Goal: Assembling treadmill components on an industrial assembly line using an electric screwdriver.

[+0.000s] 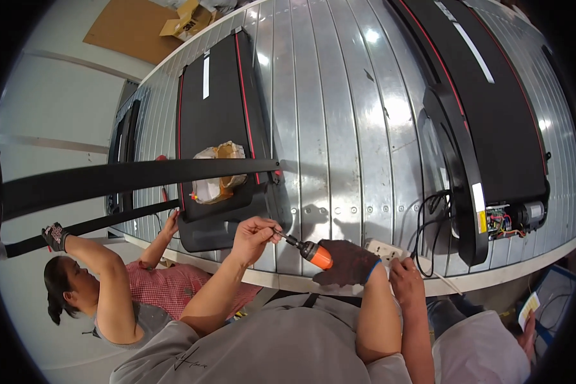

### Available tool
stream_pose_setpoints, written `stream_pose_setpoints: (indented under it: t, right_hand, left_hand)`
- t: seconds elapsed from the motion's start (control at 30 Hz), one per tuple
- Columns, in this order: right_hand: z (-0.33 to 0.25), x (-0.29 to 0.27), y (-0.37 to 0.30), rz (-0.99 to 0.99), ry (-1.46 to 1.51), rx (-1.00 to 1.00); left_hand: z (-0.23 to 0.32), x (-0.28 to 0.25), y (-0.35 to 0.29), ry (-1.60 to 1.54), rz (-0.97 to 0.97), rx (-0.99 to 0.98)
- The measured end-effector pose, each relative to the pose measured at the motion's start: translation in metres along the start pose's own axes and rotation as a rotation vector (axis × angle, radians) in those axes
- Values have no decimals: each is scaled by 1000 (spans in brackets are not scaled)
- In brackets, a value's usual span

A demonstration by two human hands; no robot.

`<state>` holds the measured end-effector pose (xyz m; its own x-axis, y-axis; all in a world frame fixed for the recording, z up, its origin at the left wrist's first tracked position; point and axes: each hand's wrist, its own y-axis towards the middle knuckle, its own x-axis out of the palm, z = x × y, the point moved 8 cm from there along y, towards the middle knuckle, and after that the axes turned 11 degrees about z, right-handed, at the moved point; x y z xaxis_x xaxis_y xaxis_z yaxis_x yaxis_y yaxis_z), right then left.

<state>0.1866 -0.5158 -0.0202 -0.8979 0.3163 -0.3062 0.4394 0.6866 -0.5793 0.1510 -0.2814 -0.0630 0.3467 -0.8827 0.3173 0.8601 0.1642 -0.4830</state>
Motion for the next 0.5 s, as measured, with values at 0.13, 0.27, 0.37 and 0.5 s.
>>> stream_pose_setpoints:
  t: [0.13,0.27,0.37,0.5]
  right_hand:
    - [6,-2,23,-239,101,63]
    - [19,3,34,-284,92,127]
    - [22,-1,46,-162,106,223]
    - [25,-14,62,-44,-335,-39]
  left_hand:
    - [-29,-19,-2,-2,50,41]
    - [-85,4,-5,-407,362,-137]
    - [-101,3,-1,-710,521,-156]
    - [-111,16,-12,-752,700,-144]
